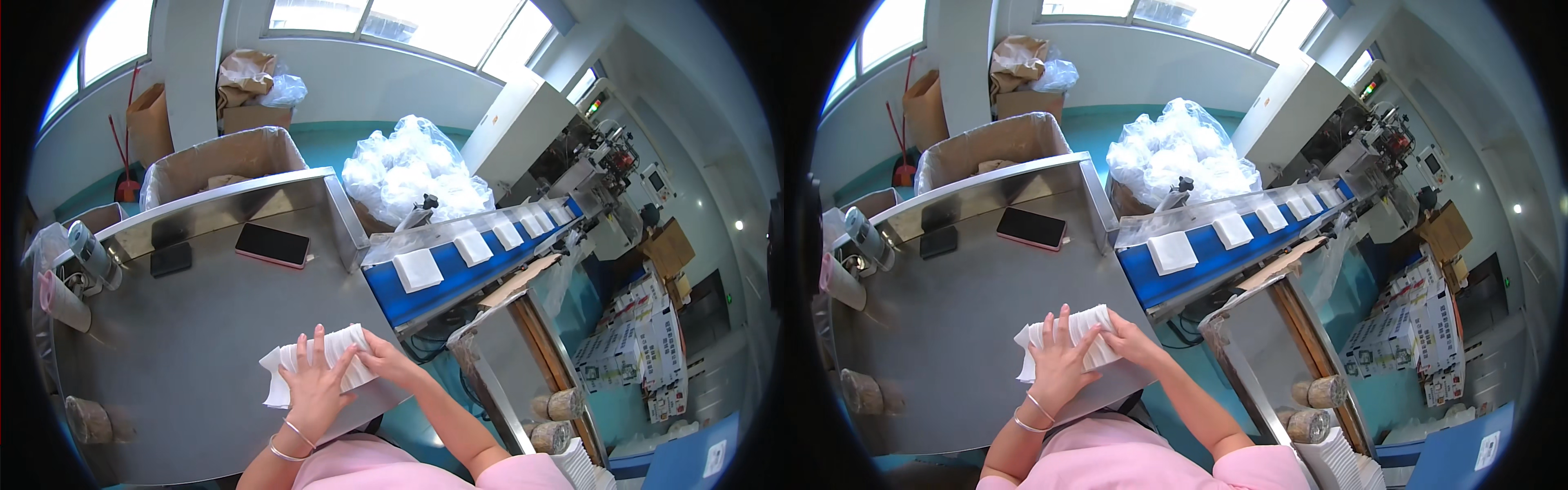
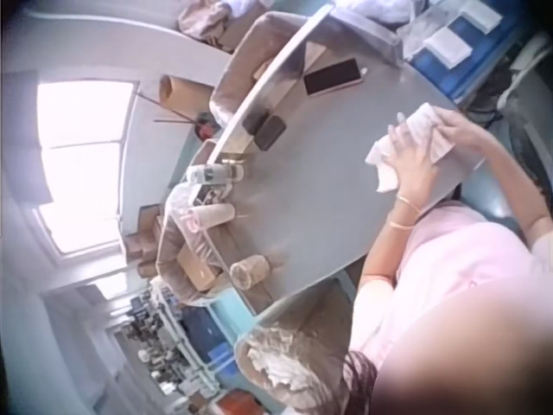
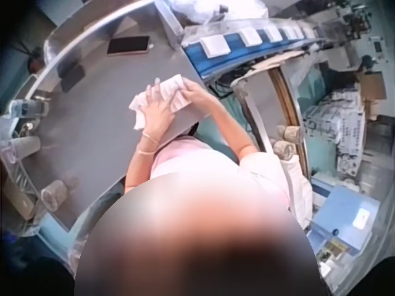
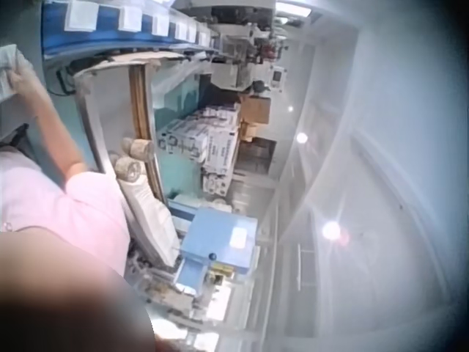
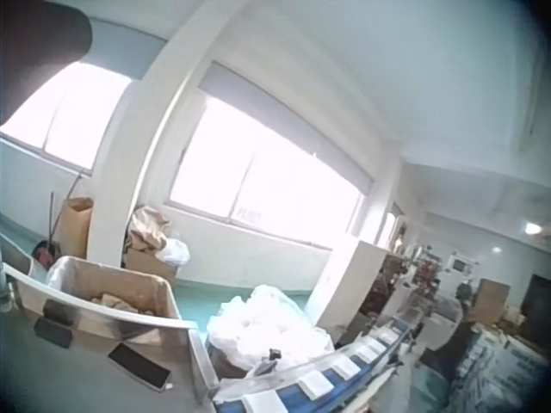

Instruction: Sorting and stacking white rectangular paper items from a conveyor belt into organized bundles.

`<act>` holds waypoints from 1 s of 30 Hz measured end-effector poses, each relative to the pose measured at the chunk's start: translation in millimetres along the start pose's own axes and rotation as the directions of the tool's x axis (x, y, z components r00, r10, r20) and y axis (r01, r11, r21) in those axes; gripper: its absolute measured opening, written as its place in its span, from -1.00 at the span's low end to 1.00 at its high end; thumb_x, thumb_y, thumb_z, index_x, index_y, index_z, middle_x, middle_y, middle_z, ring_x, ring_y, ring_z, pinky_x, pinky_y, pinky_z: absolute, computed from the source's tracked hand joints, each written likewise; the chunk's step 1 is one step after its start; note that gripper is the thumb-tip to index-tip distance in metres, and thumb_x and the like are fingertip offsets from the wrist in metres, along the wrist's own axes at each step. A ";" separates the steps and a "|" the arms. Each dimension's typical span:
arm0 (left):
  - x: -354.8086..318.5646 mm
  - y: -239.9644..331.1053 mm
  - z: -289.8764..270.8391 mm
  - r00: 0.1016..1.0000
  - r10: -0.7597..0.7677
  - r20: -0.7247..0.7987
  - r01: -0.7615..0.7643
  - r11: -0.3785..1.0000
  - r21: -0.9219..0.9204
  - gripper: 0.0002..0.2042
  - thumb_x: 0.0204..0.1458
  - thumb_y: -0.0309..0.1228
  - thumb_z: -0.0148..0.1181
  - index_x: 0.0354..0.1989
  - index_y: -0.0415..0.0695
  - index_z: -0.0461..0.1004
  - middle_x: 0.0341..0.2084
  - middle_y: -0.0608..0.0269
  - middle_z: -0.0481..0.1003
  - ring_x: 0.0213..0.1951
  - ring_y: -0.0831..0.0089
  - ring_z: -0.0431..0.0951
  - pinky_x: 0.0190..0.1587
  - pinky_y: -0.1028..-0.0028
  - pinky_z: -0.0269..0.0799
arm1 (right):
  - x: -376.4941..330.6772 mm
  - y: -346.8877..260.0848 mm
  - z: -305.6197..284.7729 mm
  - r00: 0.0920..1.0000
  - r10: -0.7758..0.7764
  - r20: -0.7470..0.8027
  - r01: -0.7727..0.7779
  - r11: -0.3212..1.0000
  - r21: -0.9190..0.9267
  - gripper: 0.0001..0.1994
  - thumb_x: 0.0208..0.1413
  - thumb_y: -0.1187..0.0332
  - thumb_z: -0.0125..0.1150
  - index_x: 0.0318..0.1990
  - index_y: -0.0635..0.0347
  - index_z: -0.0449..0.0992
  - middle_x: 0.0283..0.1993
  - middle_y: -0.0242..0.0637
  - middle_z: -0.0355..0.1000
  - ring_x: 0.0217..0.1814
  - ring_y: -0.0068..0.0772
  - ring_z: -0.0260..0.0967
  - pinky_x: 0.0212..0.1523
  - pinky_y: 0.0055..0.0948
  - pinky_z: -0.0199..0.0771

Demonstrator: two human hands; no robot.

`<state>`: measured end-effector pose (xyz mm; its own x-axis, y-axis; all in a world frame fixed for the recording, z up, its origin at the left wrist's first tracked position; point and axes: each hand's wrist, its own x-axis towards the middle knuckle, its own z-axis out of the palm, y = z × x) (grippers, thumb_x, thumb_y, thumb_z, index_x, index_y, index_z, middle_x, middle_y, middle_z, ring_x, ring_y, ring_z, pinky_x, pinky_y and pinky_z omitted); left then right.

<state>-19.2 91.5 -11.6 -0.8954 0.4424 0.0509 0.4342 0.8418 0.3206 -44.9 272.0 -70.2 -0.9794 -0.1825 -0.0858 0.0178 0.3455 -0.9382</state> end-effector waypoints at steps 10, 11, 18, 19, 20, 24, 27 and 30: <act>6.9 3.9 9.7 0.999 -0.042 0.020 0.042 0.999 0.034 -0.19 -0.44 -0.14 0.44 0.15 0.37 0.21 0.22 0.06 -0.02 0.22 -0.02 -0.01 -0.10 -0.18 0.23 | -5.9 14.9 -4.8 0.997 0.041 -0.068 -0.030 0.988 0.152 -0.50 0.22 0.15 -0.09 0.23 0.18 0.09 0.05 -0.10 0.30 -0.02 -0.44 0.32 -0.13 -0.42 0.42; 8.0 3.7 10.4 0.998 -0.058 0.012 0.058 0.998 0.024 -0.18 -0.43 -0.14 0.44 0.16 0.37 0.20 0.22 0.06 -0.02 0.22 -0.03 -0.01 -0.11 -0.18 0.24 | -5.6 11.4 -5.4 0.997 0.041 -0.072 -0.030 0.988 0.153 -0.50 0.22 0.15 -0.09 0.23 0.18 0.09 0.05 -0.10 0.30 -0.02 -0.44 0.32 -0.13 -0.42 0.42; 9.0 9.0 9.8 1.000 -0.024 0.019 0.024 0.999 0.049 -0.19 -0.42 -0.15 0.44 0.16 0.35 0.20 0.23 0.05 -0.03 0.23 -0.02 -0.02 -0.11 -0.21 0.23 | -2.4 4.1 -1.3 0.994 0.105 -0.006 -0.103 0.982 0.161 -0.67 0.24 0.29 -0.11 0.05 0.30 0.31 -0.12 -0.37 0.38 -0.12 -0.66 0.27 -0.13 -0.60 0.34; 8.7 9.6 10.8 1.000 -0.010 0.008 0.009 0.998 0.058 -0.21 -0.41 -0.14 0.43 0.15 0.35 0.21 0.23 0.04 -0.03 0.23 -0.03 -0.02 -0.11 -0.20 0.24 | 0.3 11.9 -3.1 0.998 0.067 -0.007 -0.065 0.982 0.180 -0.70 0.22 0.29 -0.11 0.01 0.28 0.34 -0.15 -0.33 0.40 -0.15 -0.63 0.29 -0.15 -0.56 0.35; 8.7 10.1 11.1 1.000 0.010 -0.002 -0.010 0.998 0.066 -0.23 -0.40 -0.14 0.43 0.14 0.36 0.23 0.23 0.04 -0.03 0.23 -0.03 -0.02 -0.11 -0.20 0.24 | 2.5 19.2 -5.3 0.999 0.030 -0.013 -0.027 0.980 0.198 -0.71 0.21 0.30 -0.10 -0.02 0.25 0.37 -0.18 -0.29 0.42 -0.17 -0.61 0.31 -0.17 -0.53 0.37; 9.0 8.3 8.5 1.000 0.015 0.019 -0.017 0.998 0.063 -0.20 -0.40 -0.13 0.42 0.16 0.27 0.19 0.23 0.03 -0.03 0.23 -0.01 -0.02 -0.11 -0.20 0.24 | 12.1 33.4 -33.8 0.811 0.497 -0.309 -0.067 0.603 0.795 -0.56 0.20 0.30 -0.08 0.19 0.23 0.06 0.09 -0.18 0.25 -0.01 -0.22 0.36 0.00 -0.20 0.40; 7.7 7.4 12.8 0.999 -0.007 0.040 0.006 0.999 0.032 -0.13 -0.40 -0.13 0.42 0.21 0.16 0.12 0.23 0.00 -0.04 0.24 0.01 -0.02 -0.09 -0.18 0.24 | -5.0 10.9 -15.1 0.938 0.327 -0.115 -0.209 0.799 0.564 -0.46 0.21 0.25 -0.08 0.28 0.20 -0.05 0.17 -0.15 0.17 0.01 -0.27 0.34 -0.04 -0.29 0.41; 8.7 9.0 13.6 1.000 0.015 -0.027 -0.016 0.999 -0.043 -0.09 -0.39 -0.13 0.42 0.24 0.08 0.07 0.23 -0.02 -0.04 0.25 0.03 -0.03 -0.05 -0.14 0.23 | -4.6 10.2 -7.4 0.991 0.129 0.034 -0.132 0.985 0.114 -0.46 0.20 0.24 -0.04 0.26 0.28 0.02 0.09 -0.14 0.30 -0.05 -0.43 0.35 -0.09 -0.47 0.38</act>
<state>-21.8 107.1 -21.2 -0.8912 0.4462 0.0814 0.4438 0.8206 0.3600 -41.7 283.2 -76.9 -0.9615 -0.1677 -0.2176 0.1698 0.2597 -0.9506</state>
